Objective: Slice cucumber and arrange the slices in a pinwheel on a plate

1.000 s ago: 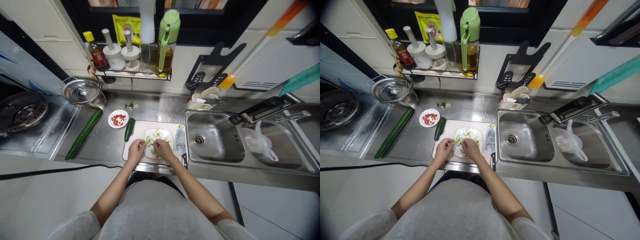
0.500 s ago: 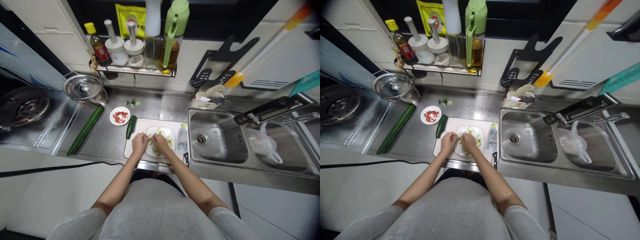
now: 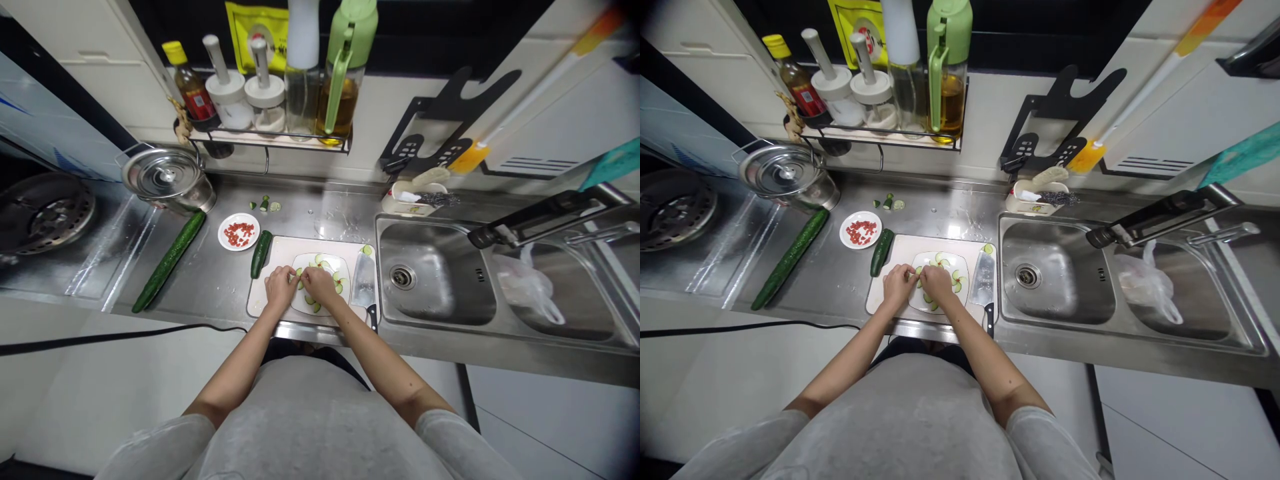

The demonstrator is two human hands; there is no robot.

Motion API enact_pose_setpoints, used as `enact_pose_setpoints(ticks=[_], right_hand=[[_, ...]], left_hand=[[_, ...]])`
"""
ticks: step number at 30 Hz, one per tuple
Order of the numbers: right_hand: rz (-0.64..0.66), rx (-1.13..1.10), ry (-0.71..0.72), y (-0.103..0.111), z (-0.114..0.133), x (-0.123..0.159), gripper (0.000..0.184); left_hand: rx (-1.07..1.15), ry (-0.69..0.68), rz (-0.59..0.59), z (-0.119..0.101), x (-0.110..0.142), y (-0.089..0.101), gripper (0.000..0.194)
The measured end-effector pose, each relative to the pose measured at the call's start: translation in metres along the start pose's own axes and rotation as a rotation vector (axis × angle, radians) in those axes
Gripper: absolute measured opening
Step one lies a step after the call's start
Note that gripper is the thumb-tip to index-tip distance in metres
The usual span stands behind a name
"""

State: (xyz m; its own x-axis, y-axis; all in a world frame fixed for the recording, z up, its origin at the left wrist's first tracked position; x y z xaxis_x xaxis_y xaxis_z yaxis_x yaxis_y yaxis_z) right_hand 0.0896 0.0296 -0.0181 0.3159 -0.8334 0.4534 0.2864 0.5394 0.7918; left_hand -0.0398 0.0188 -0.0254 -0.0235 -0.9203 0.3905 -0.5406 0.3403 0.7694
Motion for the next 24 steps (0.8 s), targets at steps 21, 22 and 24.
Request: enact_pose_setpoints(ticks=[21,22,24], right_hand=[[-0.03,-0.102,-0.043,0.009,-0.003,0.003,0.015],[-0.039,-0.108,-0.038,0.009,-0.002,0.002,0.015],[-0.079,-0.151,-0.037,0.015,-0.006,0.003,0.015]], left_hand=[[0.105,-0.012,-0.052,0.002,0.001,0.01,0.012],[0.119,-0.016,-0.06,0.003,0.0,0.01,0.011],[0.169,-0.029,-0.089,0.006,0.0,0.012,0.011]])
Point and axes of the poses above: each hand's wrist, its own x-axis away from the middle knuckle, its own y-axis out of the back of the hand, z = x × y, the point moved 4 cm from there along -x, towards the middle knuckle, and after that the axes turned 12 degrees about z, right-handed, at the moved point
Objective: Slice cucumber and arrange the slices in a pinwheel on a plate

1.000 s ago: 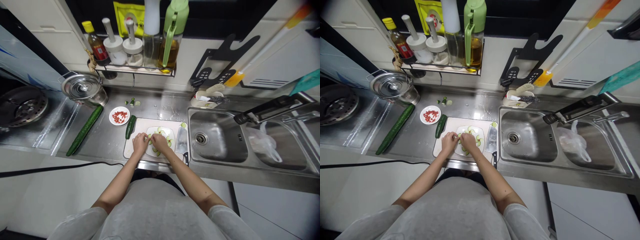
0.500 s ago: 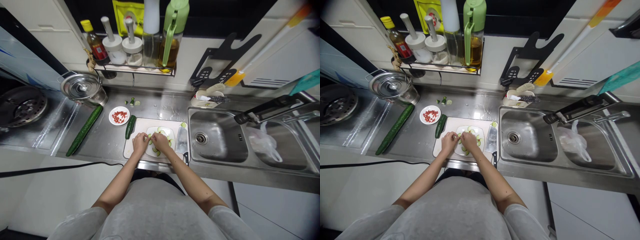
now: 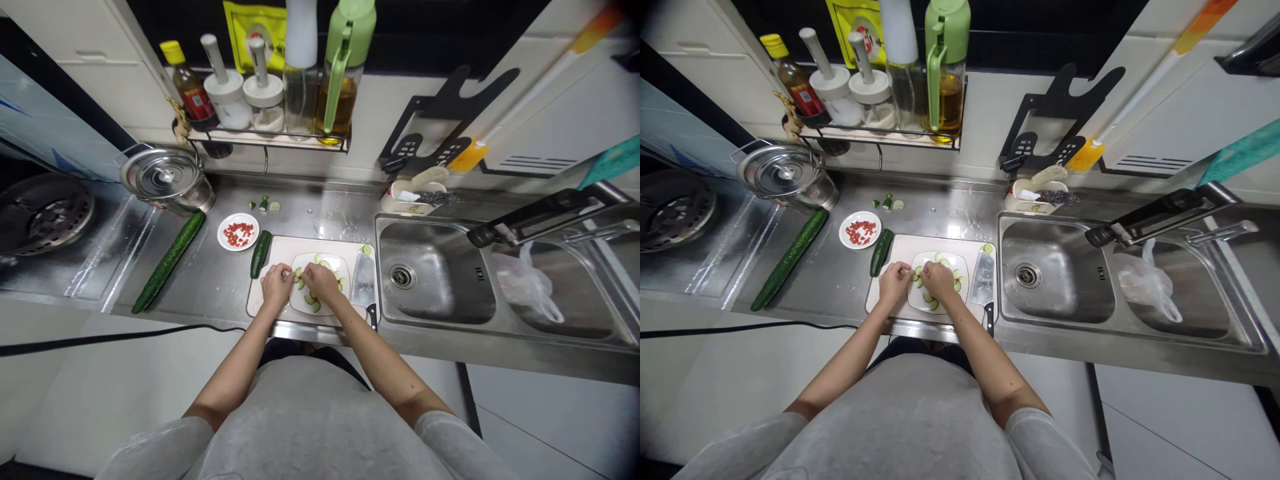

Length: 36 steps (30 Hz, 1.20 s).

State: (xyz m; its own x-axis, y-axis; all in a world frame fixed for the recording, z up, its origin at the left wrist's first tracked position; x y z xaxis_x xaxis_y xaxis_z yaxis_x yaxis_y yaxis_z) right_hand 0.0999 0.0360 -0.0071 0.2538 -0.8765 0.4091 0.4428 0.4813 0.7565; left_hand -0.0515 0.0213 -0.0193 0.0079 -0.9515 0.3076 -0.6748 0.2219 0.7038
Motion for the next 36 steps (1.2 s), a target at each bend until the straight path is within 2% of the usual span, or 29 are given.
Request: enact_pose_setpoints(ticks=[2,5,7,10,13,17,21,28,32,36], right_hand=[[-0.071,-0.078,-0.014,0.013,-0.01,0.004,0.017],[-0.206,-0.186,-0.045,0.039,-0.038,0.02,0.022],[-0.305,-0.216,-0.106,0.053,-0.061,0.039,0.025],[-0.353,-0.241,-0.182,0.06,-0.091,0.07,0.026],[-0.324,-0.272,-0.23,0.051,-0.11,0.093,0.026],[-0.29,-0.287,-0.25,0.031,-0.116,0.105,0.026],[-0.228,-0.282,-0.238,0.014,-0.108,0.105,0.026],[-0.062,-0.2,-0.326,-0.01,-0.098,0.105,0.028],[-0.042,-0.189,-0.35,-0.019,-0.097,0.098,0.025],[-0.084,-0.242,-0.38,-0.022,-0.099,0.093,0.018]], left_hand=[[0.077,-0.008,-0.033,0.006,0.0,0.004,0.013],[0.217,0.016,-0.049,0.019,0.004,0.008,0.019],[0.31,0.034,-0.023,0.029,0.009,0.008,0.023],[0.387,0.043,0.029,0.04,0.019,0.004,0.029],[0.397,0.048,0.06,0.047,0.028,-0.002,0.031],[0.393,0.07,0.112,0.048,0.032,-0.008,0.033],[0.289,0.098,0.176,0.046,0.031,-0.013,0.031],[0.235,0.085,0.285,0.049,0.028,-0.023,0.034],[0.271,0.079,0.303,0.047,0.029,-0.029,0.036],[0.335,0.065,0.281,0.045,0.029,-0.033,0.032]])
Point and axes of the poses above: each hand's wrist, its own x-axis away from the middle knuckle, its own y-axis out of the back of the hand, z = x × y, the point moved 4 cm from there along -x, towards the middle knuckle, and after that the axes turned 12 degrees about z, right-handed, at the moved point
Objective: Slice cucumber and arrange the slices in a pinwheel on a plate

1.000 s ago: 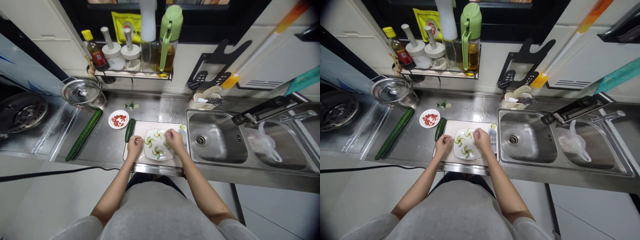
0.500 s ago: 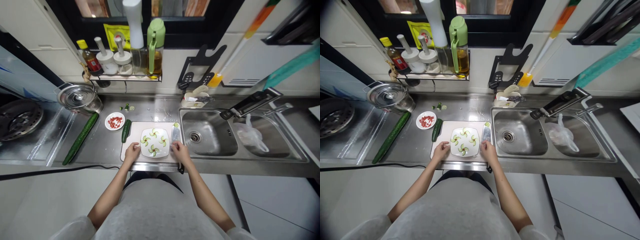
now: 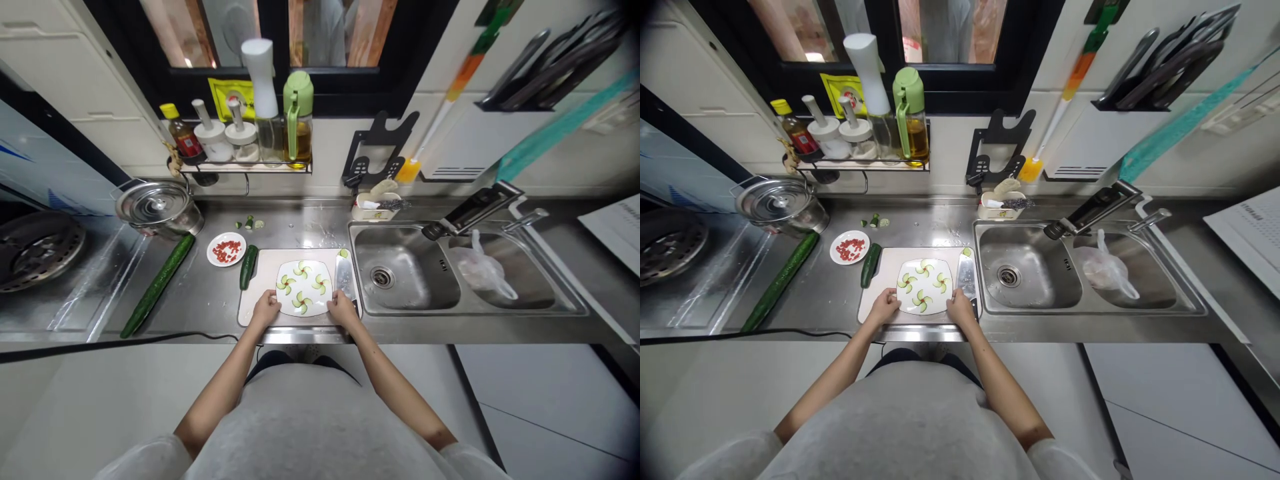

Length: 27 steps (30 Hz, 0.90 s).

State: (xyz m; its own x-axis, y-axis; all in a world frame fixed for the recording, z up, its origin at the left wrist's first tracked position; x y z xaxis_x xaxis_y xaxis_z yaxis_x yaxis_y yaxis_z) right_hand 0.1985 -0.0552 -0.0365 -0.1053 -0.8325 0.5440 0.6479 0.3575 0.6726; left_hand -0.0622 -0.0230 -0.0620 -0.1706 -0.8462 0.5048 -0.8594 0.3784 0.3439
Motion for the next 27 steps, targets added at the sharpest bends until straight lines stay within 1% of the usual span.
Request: enact_pose_setpoints(ticks=[4,8,12,17,22,27], right_hand=[[-0.015,-0.112,0.01,-0.001,-0.001,-0.002,0.012],[0.011,-0.279,0.061,0.0,-0.003,0.0,0.013],[0.046,-0.488,0.116,0.008,-0.001,0.009,0.016],[0.105,-0.701,0.195,0.026,0.012,0.03,0.025],[0.157,-0.801,0.19,0.035,0.022,0.047,0.03],[0.181,-0.818,0.179,0.036,0.021,0.048,0.033]], left_hand=[[0.107,-0.02,0.018,0.0,0.003,-0.002,0.029],[0.267,-0.042,0.035,-0.005,0.009,-0.003,0.032],[0.418,-0.081,0.058,-0.022,0.021,0.002,0.041],[0.496,-0.158,0.082,-0.047,0.041,0.017,0.046],[0.524,-0.178,0.08,-0.058,0.058,0.024,0.044],[0.544,-0.153,0.085,-0.06,0.066,0.019,0.044]])
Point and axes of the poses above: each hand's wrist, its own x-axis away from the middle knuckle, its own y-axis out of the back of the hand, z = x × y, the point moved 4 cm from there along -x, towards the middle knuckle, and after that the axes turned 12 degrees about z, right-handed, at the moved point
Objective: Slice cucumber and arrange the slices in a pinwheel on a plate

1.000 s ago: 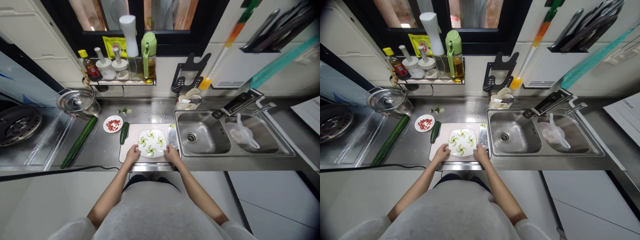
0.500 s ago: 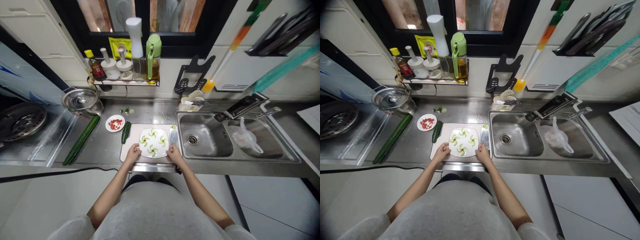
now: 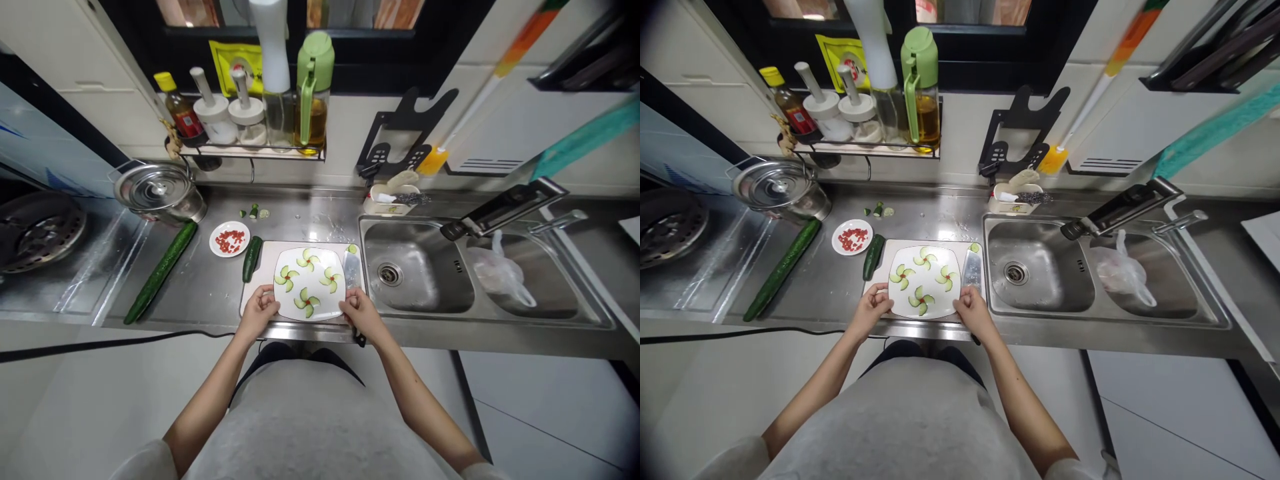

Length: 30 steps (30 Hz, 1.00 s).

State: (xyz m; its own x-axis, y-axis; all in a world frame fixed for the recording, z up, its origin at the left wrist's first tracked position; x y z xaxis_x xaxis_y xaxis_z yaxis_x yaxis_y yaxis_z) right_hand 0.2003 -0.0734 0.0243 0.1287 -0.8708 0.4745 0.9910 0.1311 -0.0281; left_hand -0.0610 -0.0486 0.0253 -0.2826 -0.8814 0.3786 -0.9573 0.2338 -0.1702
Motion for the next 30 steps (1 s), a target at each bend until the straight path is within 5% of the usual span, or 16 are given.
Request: enact_pose_setpoints(ticks=[14,25,30], right_hand=[[-0.043,-0.027,-0.026,-0.006,-0.023,-0.005,0.027],[-0.299,-0.641,-0.025,-0.036,-0.029,0.002,0.046],[-0.403,-0.56,-0.033,-0.008,-0.035,0.031,0.057]], left_hand=[[0.024,0.087,0.012,0.013,0.003,0.004,0.044],[0.083,0.059,0.031,0.023,0.008,-0.016,0.044],[0.127,0.06,0.261,0.024,0.021,-0.043,0.052]])
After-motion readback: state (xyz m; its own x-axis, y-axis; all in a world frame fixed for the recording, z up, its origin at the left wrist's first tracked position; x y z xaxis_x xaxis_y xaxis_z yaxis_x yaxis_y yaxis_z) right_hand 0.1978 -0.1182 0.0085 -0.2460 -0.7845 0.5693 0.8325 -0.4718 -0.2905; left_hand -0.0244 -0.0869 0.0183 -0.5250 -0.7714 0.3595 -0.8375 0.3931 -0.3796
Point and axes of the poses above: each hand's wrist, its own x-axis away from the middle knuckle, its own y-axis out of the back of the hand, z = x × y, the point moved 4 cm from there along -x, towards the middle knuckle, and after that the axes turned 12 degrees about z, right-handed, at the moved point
